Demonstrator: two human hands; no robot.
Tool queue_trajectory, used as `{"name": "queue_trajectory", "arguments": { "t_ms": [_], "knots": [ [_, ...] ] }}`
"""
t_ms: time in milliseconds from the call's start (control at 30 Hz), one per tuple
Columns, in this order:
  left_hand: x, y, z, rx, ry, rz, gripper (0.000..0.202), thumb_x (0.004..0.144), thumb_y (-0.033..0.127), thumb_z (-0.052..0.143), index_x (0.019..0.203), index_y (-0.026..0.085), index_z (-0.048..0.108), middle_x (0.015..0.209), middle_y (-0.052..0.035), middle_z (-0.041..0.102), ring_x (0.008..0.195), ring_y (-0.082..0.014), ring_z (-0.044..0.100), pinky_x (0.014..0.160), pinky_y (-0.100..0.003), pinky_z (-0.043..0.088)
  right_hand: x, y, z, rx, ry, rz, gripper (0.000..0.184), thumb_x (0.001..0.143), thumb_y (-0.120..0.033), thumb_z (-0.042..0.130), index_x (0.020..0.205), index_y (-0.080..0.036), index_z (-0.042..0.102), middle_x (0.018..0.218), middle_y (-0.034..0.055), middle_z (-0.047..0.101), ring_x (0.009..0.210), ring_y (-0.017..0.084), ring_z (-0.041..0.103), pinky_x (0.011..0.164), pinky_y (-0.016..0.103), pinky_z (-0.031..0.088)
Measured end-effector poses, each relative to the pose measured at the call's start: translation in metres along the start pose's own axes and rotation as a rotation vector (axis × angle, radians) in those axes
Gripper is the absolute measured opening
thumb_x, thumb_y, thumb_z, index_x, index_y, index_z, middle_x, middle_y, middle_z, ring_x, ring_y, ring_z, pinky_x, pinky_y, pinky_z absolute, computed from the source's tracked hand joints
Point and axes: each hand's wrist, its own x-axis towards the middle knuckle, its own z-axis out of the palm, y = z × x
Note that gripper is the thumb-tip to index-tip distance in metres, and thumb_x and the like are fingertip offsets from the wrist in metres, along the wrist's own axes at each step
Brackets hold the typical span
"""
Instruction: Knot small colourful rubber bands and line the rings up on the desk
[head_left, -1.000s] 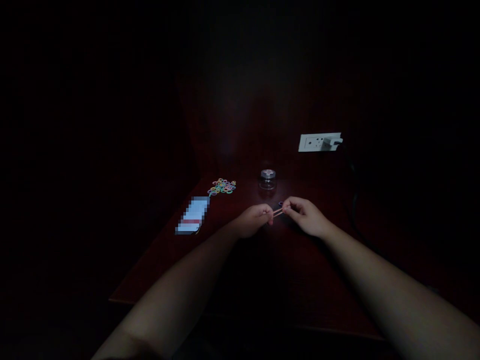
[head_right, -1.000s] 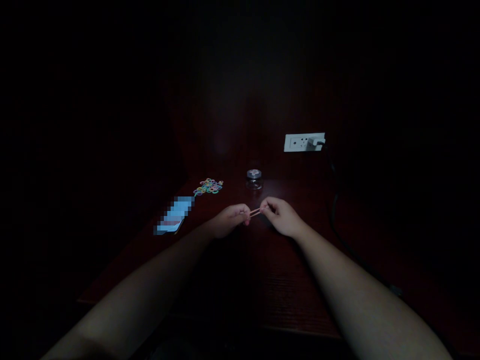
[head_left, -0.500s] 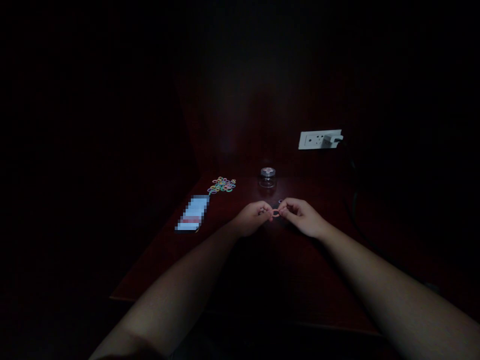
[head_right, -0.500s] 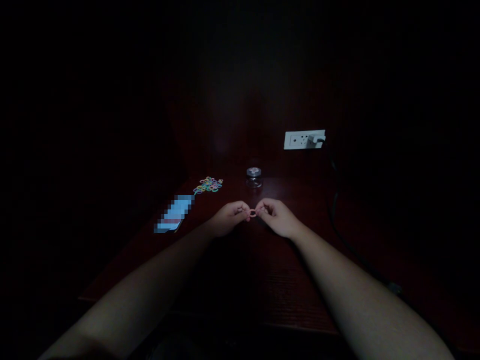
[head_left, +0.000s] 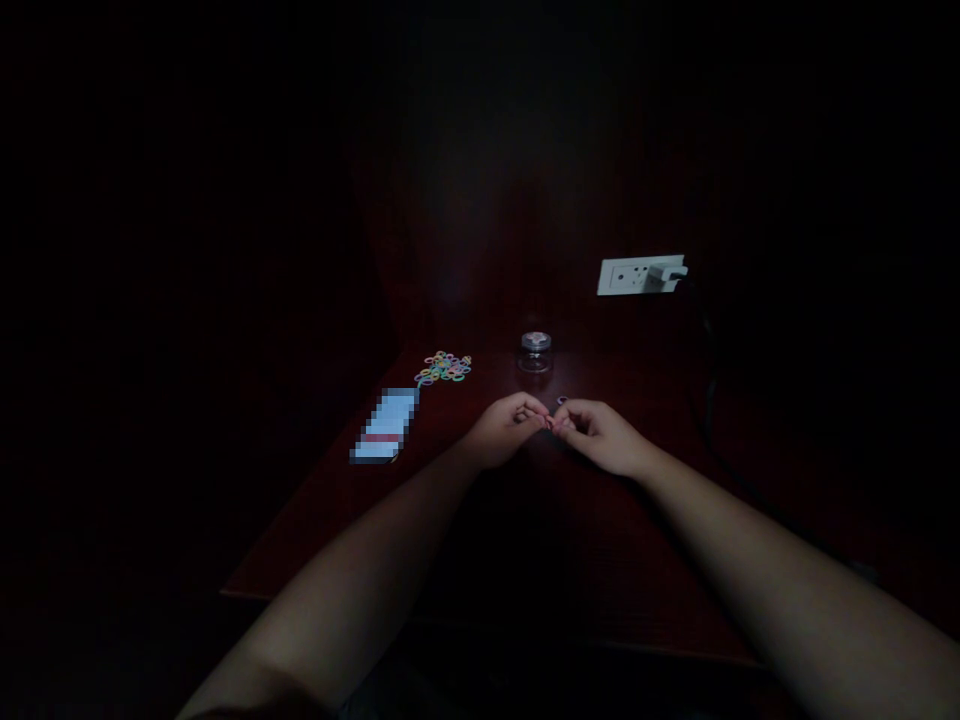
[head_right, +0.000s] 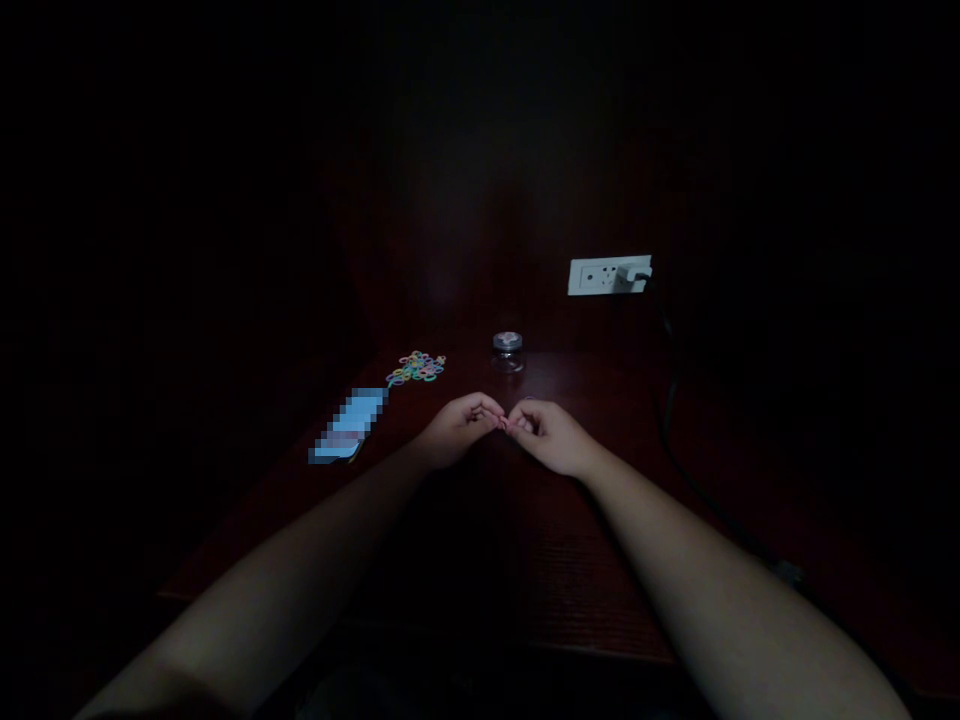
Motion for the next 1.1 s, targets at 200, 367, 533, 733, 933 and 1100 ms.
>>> {"name": "queue_trajectory", "arguments": {
  "t_ms": [200, 367, 533, 733, 933, 1100],
  "knots": [
    [-0.002, 0.007, 0.0, 0.056, -0.032, -0.016, 0.018, 0.078, 0.019, 0.057, 0.093, 0.01, 0.06, 0.088, -0.0072, 0.064, 0.078, -0.0118, 0.057, 0.073, -0.025, 0.044, 0.0, 0.0, 0.0, -0.003, 0.001, -0.008, 0.021, 0.079, -0.035, 0.057, 0.075, -0.014, 0.057, 0.061, -0.0026, 0.046, 0.055, 0.01, 0.039, 0.052, 0.023, 0.032],
    [-0.003, 0.012, 0.001, 0.076, -0.032, -0.046, 0.016, 0.077, 0.019, 0.059, 0.091, 0.01, 0.06, 0.086, -0.0059, 0.063, 0.076, -0.0108, 0.055, 0.07, -0.023, 0.043, 0.0, 0.0, 0.0, 0.014, -0.007, -0.004, 0.021, 0.079, -0.035, 0.057, 0.074, -0.014, 0.056, 0.061, -0.0025, 0.046, 0.055, 0.009, 0.039, 0.051, 0.022, 0.032],
    [-0.002, 0.009, 0.003, 0.013, -0.061, -0.089, 0.015, 0.076, 0.021, 0.061, 0.086, 0.011, 0.057, 0.074, -0.0019, 0.059, 0.064, -0.0077, 0.05, 0.06, -0.021, 0.039, 0.0, 0.001, -0.001, -0.003, 0.007, -0.007, 0.02, 0.078, -0.034, 0.059, 0.075, -0.015, 0.057, 0.061, -0.002, 0.048, 0.056, 0.01, 0.041, 0.052, 0.022, 0.033],
    [-0.002, 0.01, 0.004, 0.003, -0.012, -0.086, 0.02, 0.075, 0.028, 0.063, 0.081, 0.011, 0.055, 0.068, 0.0006, 0.055, 0.058, -0.0063, 0.046, 0.055, -0.019, 0.036, 0.0, -0.003, 0.0, 0.008, -0.004, 0.002, 0.024, 0.077, -0.039, 0.059, 0.073, -0.015, 0.056, 0.062, -0.0018, 0.047, 0.056, 0.01, 0.041, 0.053, 0.023, 0.034],
    [-0.003, 0.009, 0.002, 0.016, -0.028, -0.091, 0.021, 0.074, 0.029, 0.064, 0.08, 0.011, 0.055, 0.067, 0.0015, 0.054, 0.058, -0.0063, 0.046, 0.055, -0.019, 0.035, 0.0, 0.0, -0.002, -0.033, 0.02, -0.012, 0.02, 0.078, -0.035, 0.057, 0.076, -0.015, 0.057, 0.064, -0.0011, 0.049, 0.058, 0.01, 0.041, 0.054, 0.023, 0.034],
    [-0.003, 0.008, 0.001, 0.054, -0.023, -0.071, 0.02, 0.076, 0.029, 0.061, 0.083, 0.011, 0.057, 0.07, -0.0002, 0.056, 0.06, -0.0068, 0.047, 0.056, -0.02, 0.036, -0.001, -0.001, -0.001, -0.037, -0.001, -0.012, 0.022, 0.079, -0.036, 0.057, 0.074, -0.015, 0.056, 0.062, -0.0015, 0.048, 0.057, 0.01, 0.042, 0.053, 0.023, 0.034]
  ]
}}
